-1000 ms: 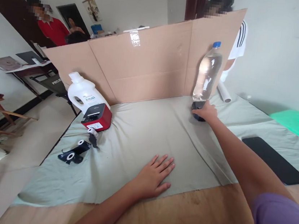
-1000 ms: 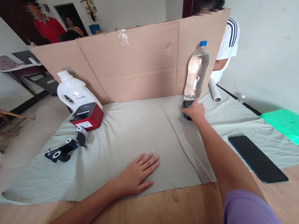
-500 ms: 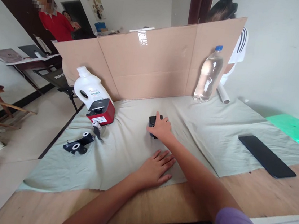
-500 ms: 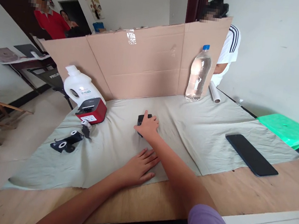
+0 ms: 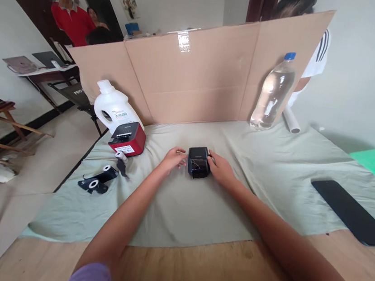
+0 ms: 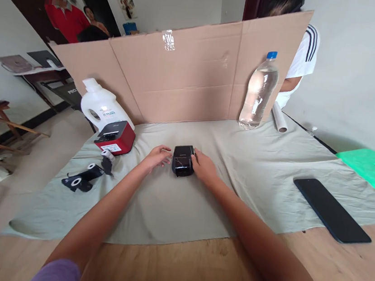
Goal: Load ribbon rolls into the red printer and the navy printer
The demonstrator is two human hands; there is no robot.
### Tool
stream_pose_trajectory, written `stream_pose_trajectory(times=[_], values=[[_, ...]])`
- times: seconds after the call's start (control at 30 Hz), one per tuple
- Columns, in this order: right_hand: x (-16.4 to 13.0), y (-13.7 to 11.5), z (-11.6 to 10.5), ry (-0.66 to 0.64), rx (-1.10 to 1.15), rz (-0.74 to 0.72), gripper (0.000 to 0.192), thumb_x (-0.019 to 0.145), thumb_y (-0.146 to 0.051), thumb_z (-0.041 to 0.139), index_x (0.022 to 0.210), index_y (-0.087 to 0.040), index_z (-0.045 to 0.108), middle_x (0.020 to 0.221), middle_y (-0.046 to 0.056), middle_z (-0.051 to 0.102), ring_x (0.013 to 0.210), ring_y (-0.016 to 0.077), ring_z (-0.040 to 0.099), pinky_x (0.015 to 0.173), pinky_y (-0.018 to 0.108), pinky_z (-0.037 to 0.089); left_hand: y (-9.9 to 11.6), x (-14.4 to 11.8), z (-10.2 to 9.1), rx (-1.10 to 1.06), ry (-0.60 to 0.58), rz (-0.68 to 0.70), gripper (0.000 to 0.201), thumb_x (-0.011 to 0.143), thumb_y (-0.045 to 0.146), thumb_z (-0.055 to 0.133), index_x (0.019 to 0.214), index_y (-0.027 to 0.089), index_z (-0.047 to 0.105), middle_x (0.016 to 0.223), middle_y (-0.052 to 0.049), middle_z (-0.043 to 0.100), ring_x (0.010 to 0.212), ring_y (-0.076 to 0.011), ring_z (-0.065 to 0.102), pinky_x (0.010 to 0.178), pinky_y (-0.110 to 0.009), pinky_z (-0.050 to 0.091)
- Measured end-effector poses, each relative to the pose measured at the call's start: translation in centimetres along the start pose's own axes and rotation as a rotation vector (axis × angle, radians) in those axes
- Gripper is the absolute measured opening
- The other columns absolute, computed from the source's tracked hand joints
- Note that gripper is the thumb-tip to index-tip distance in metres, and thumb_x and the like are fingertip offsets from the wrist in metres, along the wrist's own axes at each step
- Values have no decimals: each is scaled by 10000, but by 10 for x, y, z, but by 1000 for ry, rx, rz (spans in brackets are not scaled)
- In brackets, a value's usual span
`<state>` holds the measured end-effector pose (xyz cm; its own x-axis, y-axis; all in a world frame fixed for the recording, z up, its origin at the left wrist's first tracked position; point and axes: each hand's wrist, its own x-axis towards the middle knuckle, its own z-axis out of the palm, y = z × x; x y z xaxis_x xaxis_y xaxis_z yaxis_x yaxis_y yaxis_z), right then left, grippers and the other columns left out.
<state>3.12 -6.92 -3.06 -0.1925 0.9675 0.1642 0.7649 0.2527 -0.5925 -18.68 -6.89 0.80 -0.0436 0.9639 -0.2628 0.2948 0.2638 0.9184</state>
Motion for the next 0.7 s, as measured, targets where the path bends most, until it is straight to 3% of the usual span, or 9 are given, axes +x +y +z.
stream_pose_trajectory(times=[0.07,0.17,0.33,0.7], values=[[-7,-4,6,13,-48,15,520,1053,-366,280,1502,-194,479,1386,101,649,1186,265,650,958,350,481,1,21,-2,-20,-69,-75,268,770,151,658,1031,149,600,848,-55,722,596,-118,663,440,-184,369],[-12,-10,8,-6,-122,30,537,1065,-373,237,1514,-184,463,1313,109,696,1102,269,686,889,339,485,-6,33,-3,-39,-122,-106,251,747,162,684,991,140,628,882,-77,737,598,-104,660,424,-162,326],[-10,-12,4,-43,-181,50,552,1071,-366,207,1516,-152,454,1197,124,743,1046,270,694,828,322,466,-14,34,-6,-61,-153,-148,227,765,181,665,988,141,661,984,-95,746,619,-88,665,402,-147,287],[-10,-19,1,-98,-198,79,578,1069,-353,153,1531,-130,422,1201,148,731,1073,271,676,880,337,441,-19,36,-2,-57,-160,-158,261,780,202,630,1029,126,641,1085,-133,736,629,-92,677,397,-144,265]])
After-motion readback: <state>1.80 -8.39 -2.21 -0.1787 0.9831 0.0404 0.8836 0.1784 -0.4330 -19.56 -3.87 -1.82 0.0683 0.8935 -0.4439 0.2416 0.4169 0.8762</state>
